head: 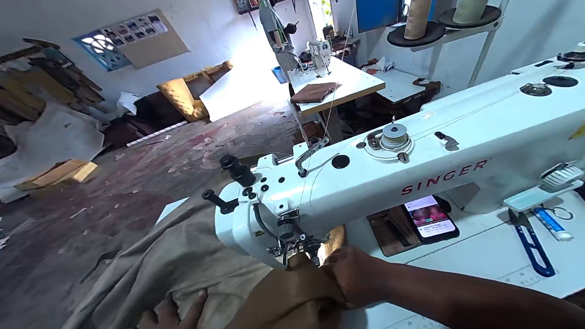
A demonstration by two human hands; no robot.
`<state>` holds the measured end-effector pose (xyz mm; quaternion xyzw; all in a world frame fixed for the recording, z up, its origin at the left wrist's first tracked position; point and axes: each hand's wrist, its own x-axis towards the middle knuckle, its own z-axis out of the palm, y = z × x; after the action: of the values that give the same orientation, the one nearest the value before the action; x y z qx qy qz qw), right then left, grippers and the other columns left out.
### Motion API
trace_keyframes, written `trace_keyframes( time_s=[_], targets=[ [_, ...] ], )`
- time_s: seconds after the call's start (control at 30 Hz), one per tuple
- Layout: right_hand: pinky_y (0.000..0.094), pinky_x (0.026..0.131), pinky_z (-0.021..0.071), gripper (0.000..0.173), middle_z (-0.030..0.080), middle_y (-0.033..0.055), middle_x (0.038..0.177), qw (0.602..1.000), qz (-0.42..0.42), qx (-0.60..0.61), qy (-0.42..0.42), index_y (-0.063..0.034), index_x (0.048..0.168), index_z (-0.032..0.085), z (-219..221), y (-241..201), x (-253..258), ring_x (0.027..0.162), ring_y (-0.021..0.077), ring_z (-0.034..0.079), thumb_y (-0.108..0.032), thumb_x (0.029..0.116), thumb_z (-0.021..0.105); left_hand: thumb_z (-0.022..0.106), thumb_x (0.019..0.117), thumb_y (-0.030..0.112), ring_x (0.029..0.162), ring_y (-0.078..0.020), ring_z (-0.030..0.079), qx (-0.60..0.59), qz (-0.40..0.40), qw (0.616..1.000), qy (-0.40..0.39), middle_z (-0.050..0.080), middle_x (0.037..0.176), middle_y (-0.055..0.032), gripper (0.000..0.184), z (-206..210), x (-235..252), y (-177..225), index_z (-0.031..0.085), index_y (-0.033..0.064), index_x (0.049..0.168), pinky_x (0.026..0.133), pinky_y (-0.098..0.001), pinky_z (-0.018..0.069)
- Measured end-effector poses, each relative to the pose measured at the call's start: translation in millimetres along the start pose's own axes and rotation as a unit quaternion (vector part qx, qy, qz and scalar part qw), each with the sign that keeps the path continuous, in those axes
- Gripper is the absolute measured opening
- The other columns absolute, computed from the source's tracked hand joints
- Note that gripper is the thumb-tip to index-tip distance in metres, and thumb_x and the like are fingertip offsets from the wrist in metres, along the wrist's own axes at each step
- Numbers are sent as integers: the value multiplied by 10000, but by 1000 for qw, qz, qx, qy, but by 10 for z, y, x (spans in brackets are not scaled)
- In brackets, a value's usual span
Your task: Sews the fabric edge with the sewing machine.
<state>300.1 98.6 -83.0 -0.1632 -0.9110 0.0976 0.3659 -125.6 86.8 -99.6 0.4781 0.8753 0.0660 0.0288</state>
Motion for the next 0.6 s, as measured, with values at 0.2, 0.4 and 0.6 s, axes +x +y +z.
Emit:
trace_keyframes(
  time_s=[0.2, 0.4, 0.6],
  targets=[
    [525, 755, 564, 178, 722, 193, 879, 988, 64, 46, -132, 50, 879, 701, -34, -58, 62, 853, 362, 720, -84, 793, 781, 464, 911, 766, 1526, -547, 118, -1, 122, 992, -24, 201, 1645, -324, 1006, -30, 616, 147, 305, 57, 1607, 1118, -821, 80],
    [559, 696, 525, 163, 693, 201, 835, 973, 70, 65, -211, 42, 871, 686, -4, 12, 73, 796, 369, 696, -89, 814, 766, 522, 885, 746, 1548, -490, 134, 39, 249, 965, -68, 215, 1671, -250, 964, -121, 1034, 217, 305, 169, 1626, 1143, -798, 55],
    [579, 761, 519, 217, 703, 213, 900, 963, 85, 87, -242, 45, 978, 692, -4, 63, 4, 863, 378, 698, -60, 804, 767, 514, 1028, 502, 1506, -516, 254, 49, 238, 966, -89, 359, 1610, -257, 721, -288, 411, 663, 392, 39, 1567, 1135, -803, 111]
  ],
)
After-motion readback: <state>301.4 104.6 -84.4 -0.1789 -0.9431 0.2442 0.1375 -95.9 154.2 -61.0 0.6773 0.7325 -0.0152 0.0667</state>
